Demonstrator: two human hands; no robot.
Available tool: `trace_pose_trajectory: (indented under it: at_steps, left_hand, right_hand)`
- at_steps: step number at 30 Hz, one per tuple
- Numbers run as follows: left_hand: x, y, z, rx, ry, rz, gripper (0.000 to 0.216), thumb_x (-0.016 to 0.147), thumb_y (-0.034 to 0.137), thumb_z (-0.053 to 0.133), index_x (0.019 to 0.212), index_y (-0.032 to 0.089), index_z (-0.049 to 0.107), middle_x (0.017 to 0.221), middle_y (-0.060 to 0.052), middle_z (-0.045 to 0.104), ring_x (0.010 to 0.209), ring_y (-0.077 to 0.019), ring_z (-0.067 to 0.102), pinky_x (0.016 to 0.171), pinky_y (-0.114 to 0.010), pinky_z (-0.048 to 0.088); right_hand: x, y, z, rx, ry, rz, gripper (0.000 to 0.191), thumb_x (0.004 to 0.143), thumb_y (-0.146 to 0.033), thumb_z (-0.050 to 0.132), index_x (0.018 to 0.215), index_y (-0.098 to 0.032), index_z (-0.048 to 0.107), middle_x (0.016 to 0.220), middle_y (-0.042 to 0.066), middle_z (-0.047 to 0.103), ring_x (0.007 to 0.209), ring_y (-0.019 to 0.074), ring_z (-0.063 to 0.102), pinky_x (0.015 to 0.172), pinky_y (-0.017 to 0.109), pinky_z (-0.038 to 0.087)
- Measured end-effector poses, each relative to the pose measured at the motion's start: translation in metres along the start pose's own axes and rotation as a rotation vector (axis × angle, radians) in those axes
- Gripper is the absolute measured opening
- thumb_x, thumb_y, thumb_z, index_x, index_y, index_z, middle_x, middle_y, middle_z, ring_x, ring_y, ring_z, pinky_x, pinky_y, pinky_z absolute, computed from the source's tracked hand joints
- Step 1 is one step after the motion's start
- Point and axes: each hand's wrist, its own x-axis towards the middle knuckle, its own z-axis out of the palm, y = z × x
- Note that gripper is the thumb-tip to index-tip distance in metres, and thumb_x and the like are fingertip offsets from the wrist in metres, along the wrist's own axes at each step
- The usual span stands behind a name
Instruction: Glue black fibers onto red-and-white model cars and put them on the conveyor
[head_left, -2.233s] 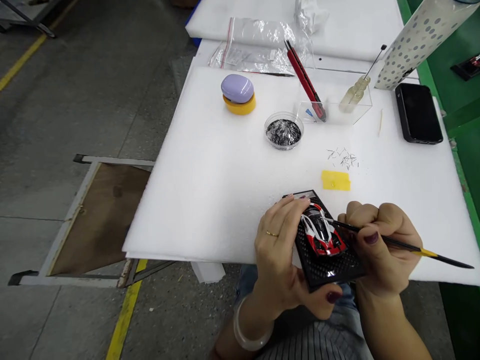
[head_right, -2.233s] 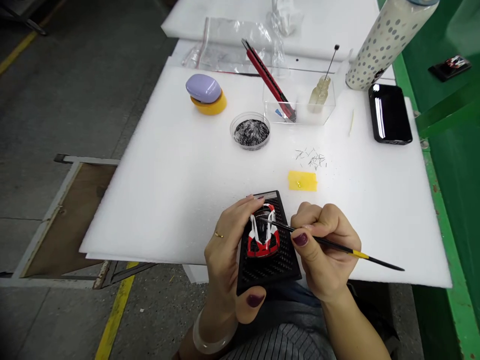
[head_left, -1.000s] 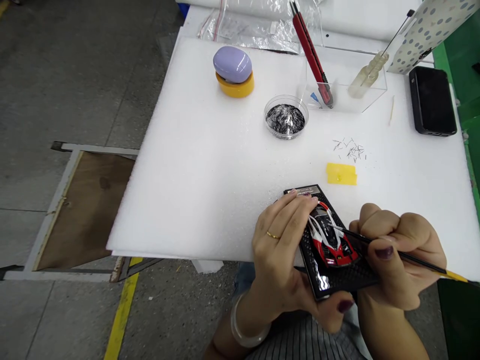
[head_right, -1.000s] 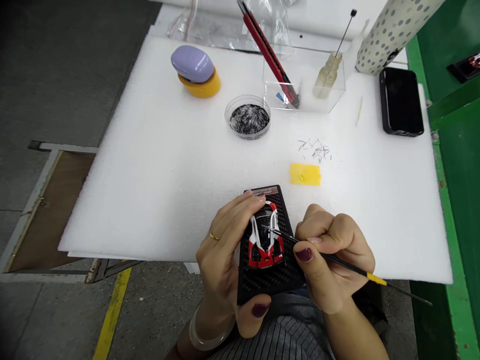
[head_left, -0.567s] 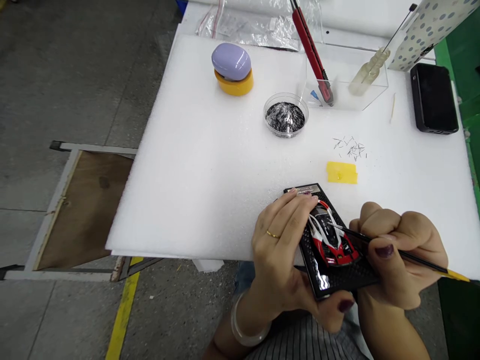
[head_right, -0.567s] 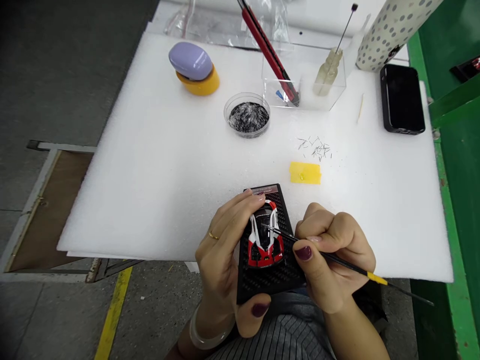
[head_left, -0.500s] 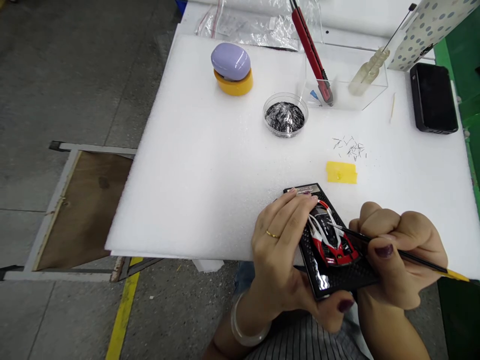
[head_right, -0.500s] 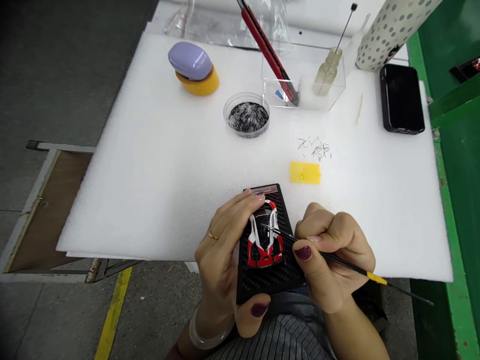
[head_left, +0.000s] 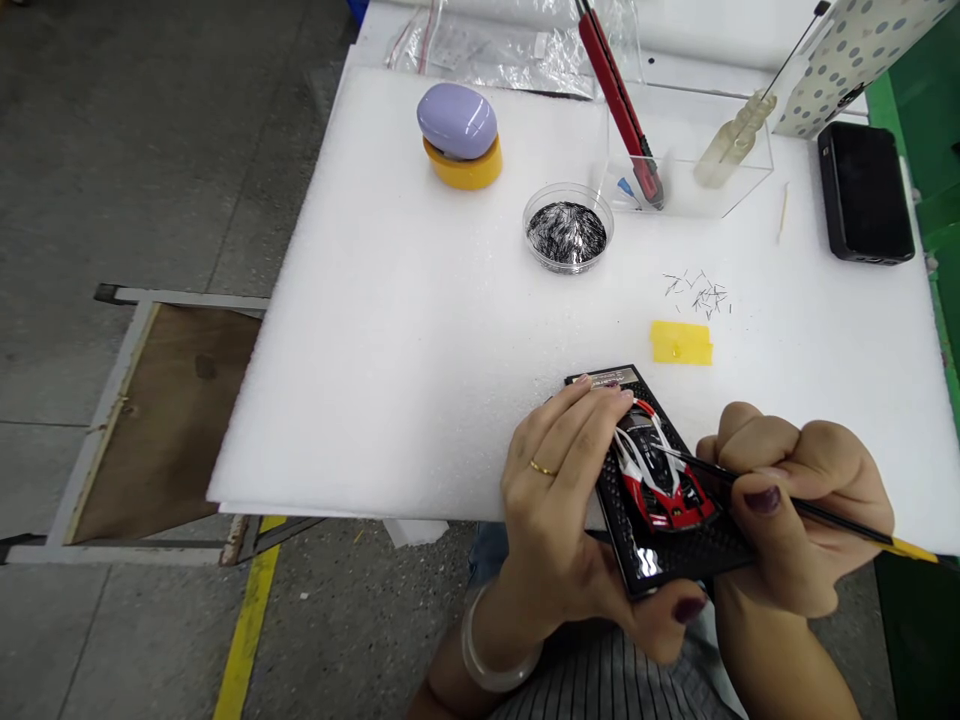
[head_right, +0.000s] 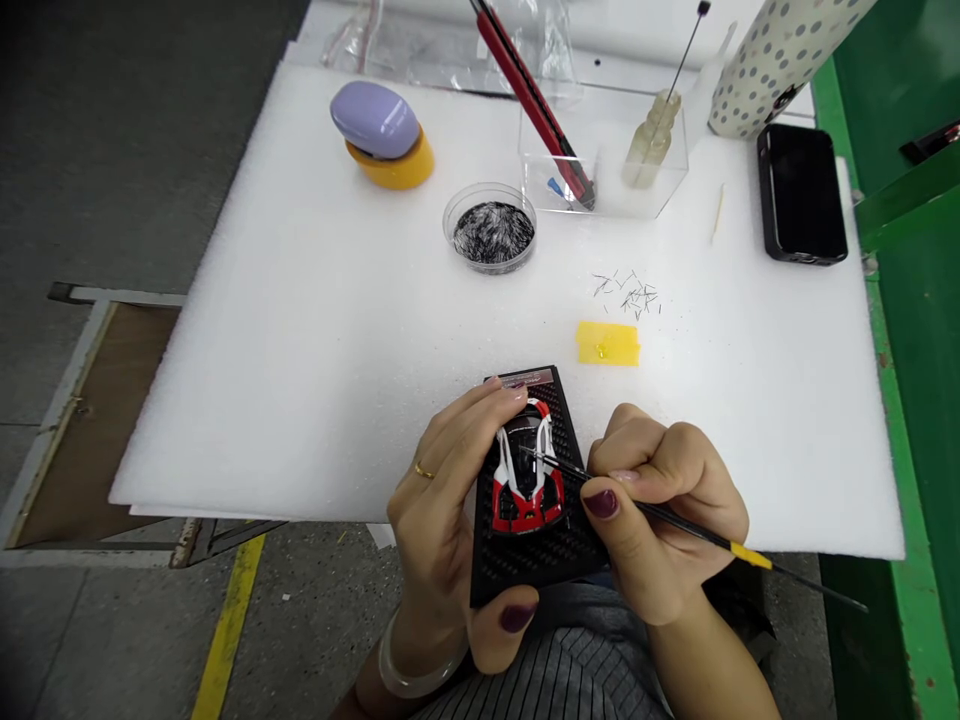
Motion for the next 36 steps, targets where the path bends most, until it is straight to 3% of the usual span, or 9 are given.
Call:
trace_pose_trajectory:
  at_steps: [14, 20, 26, 29, 32, 36]
  left_hand:
    - [-0.002, -0.001, -0.001, 0.011, -0.016, -0.016, 0.049, 0.099, 0.047, 0.046, 0.136, 0.018, 0.061, 0.13, -0.01, 0.072, 0.131, -0.0298, 0.061, 0.111, -0.051, 0.052]
    - [-0.001, -0.002, 0.0, 0.011, -0.019, -0.004, 0.056, 0.099, 0.056, 0.044, 0.135, 0.017, 0.061, 0.129, -0.01, 0.072, 0.13, -0.0304, 0.062, 0.111, -0.049, 0.052]
    - [0.0, 0.004, 0.002, 0.048, -0.017, 0.001, 0.083, 0.086, 0.084, 0.044, 0.131, 0.016, 0.062, 0.123, -0.014, 0.073, 0.125, -0.0342, 0.064, 0.11, -0.051, 0.049]
    - [0.001, 0.013, 0.009, 0.184, 0.0, 0.026, 0.09, 0.078, 0.09, 0.05, 0.129, 0.017, 0.062, 0.119, -0.014, 0.073, 0.122, -0.0359, 0.064, 0.113, -0.054, 0.042]
    - [0.001, 0.023, 0.022, 0.314, 0.034, 0.037, 0.094, 0.072, 0.096, 0.05, 0.122, 0.018, 0.065, 0.113, -0.013, 0.074, 0.118, -0.0362, 0.064, 0.12, -0.056, 0.025]
    - [-0.002, 0.032, 0.043, 0.407, 0.031, 0.045, 0.091, 0.071, 0.096, 0.052, 0.116, 0.018, 0.067, 0.112, -0.013, 0.075, 0.117, -0.0376, 0.062, 0.121, -0.058, 0.014]
  right_hand:
    - [0.0, -0.001, -0.003, 0.013, -0.041, -0.007, 0.016, 0.087, -0.011, 0.07, 0.082, -0.02, 0.057, 0.061, -0.003, 0.043, 0.057, 0.0124, 0.041, 0.045, 0.029, 0.032]
    - [0.0, -0.006, 0.001, 0.038, -0.003, 0.039, 0.015, 0.086, -0.014, 0.072, 0.082, -0.02, 0.059, 0.061, -0.002, 0.045, 0.057, 0.013, 0.039, 0.045, 0.028, 0.032]
    - [0.011, -0.004, -0.005, 0.029, 0.068, -0.017, 0.017, 0.086, -0.021, 0.074, 0.079, -0.022, 0.059, 0.057, -0.003, 0.043, 0.052, 0.0131, 0.033, 0.041, 0.027, 0.027]
    - [0.012, -0.01, -0.02, -0.121, 0.103, 0.0, 0.01, 0.096, -0.03, 0.066, 0.088, -0.023, 0.066, 0.063, -0.001, 0.054, 0.055, 0.0147, 0.047, 0.05, 0.03, 0.038]
    - [0.007, -0.025, -0.04, -0.306, 0.045, 0.077, 0.026, 0.104, -0.038, 0.053, 0.091, -0.023, 0.07, 0.076, 0.004, 0.067, 0.072, 0.0179, 0.062, 0.067, 0.034, 0.048]
    - [0.0, -0.042, -0.065, -0.506, -0.158, 0.278, 0.016, 0.093, -0.036, 0.071, 0.091, -0.023, 0.063, 0.101, 0.004, 0.072, 0.096, 0.0198, 0.067, 0.082, 0.032, 0.05]
